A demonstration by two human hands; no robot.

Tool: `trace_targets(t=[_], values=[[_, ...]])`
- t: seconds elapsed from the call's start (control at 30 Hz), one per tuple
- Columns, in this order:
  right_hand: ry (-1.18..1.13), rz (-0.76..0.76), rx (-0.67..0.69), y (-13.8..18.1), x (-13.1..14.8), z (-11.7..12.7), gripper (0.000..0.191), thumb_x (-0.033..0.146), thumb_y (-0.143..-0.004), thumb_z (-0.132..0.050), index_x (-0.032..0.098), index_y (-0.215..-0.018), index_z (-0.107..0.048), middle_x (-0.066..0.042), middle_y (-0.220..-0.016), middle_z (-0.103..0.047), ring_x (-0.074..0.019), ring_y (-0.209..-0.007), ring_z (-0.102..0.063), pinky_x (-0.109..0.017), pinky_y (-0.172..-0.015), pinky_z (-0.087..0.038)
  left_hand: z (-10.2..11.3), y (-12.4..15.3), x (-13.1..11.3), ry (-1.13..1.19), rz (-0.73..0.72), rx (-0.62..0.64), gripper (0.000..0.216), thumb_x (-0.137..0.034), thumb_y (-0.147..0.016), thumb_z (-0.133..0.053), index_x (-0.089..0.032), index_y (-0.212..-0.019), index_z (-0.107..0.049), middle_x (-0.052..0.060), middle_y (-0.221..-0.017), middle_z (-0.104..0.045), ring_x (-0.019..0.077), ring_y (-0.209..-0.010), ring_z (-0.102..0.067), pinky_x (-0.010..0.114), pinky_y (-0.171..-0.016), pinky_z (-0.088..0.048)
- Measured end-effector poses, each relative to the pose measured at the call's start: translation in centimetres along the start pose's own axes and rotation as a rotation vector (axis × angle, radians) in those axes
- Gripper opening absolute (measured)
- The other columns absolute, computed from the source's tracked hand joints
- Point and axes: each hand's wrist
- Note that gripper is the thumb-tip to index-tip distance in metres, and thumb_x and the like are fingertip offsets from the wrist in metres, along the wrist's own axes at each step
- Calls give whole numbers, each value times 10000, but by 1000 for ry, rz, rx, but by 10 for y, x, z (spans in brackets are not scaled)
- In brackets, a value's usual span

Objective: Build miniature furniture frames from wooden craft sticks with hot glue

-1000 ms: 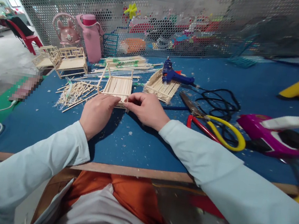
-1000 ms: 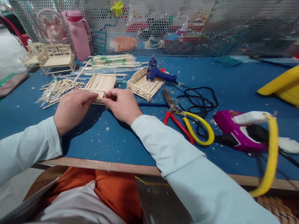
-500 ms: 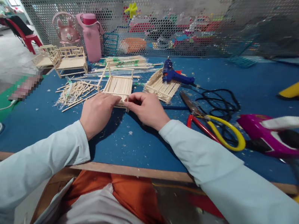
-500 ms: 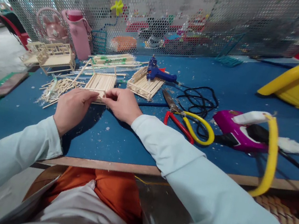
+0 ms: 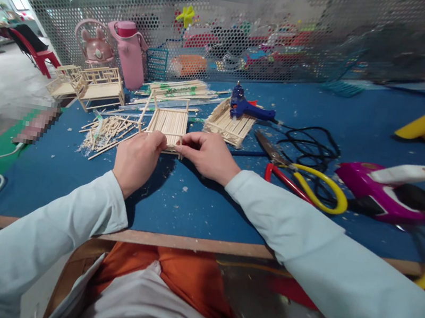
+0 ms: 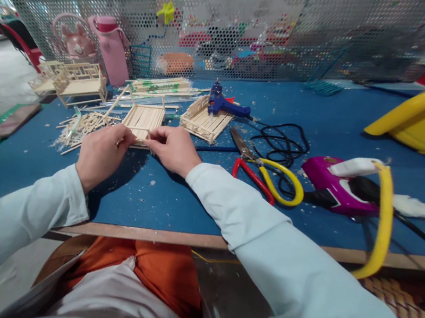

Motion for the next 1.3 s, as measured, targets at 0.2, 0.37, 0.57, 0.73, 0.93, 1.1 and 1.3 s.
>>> trace_targets(t=[0.2,0.37,0.57,0.73,0.93,1.1,1.3], values=[[-7,4,0,0,0,0,162,237,-723,-586,149,-593,-548,48,-545,-456,-81,-549,-375,-248,-559,-310,0,0,0,-44,-1,13,176,-170,-853,-491,-177,-791,-655,58,-765,-708,187,-716,-643,251,-573,-401],[-7,7,-11,-1,-2,-1,199,284,-722,-590,153,-580,-544,53,-528,-432,-80,-538,-355,-253,-547,-295,-4,1,3,-8,-117,-48,225,-215,-883,-485,-216,-967,-694,64,-879,-733,202,-802,-659,279,-650,-458],[-10,1,-9,0,-2,-1,192,292,-723,-590,142,-606,-566,46,-549,-443,-81,-550,-363,-252,-552,-301,-5,2,6,-2,-223,-60,269,-168,-895,-452,-204,-980,-705,65,-923,-736,203,-845,-663,286,-690,-481],[-28,-1,-8,-2,-4,-2,207,290,-724,-598,146,-585,-546,47,-549,-444,-78,-546,-370,-250,-553,-313,-4,0,3,-30,-202,-70,217,-249,-890,-492,-209,-860,-703,60,-851,-730,201,-757,-649,286,-628,-454],[-25,50,-113,12,12,19,399,282,-689,-653,141,-1056,-585,2,-717,-587,-117,-611,-514,-266,-607,-423,-3,-1,1,-37,-191,-16,225,-240,-903,-461,-199,-849,-675,62,-839,-710,183,-770,-623,265,-624,-420],[453,79,-380,39,28,62,252,317,-785,-551,172,-965,-653,-66,-817,-659,-168,-678,-571,-302,-661,-438,-3,-3,4,-20,-230,-9,244,-244,-915,-439,-187,-830,-661,59,-832,-707,175,-764,-613,257,-616,-412],[914,-93,-374,32,17,105,237,282,-813,-479,170,-837,-686,-118,-808,-701,-242,-753,-620,-334,-683,-424,13,18,1,102,-385,-15,229,-202,-901,-449,-176,-830,-665,44,-788,-693,157,-712,-596,248,-619,-431]])
Point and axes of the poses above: each hand's wrist, its own y-axis away from the middle knuckle, its own z-axis out of the back of the hand, x = y × z
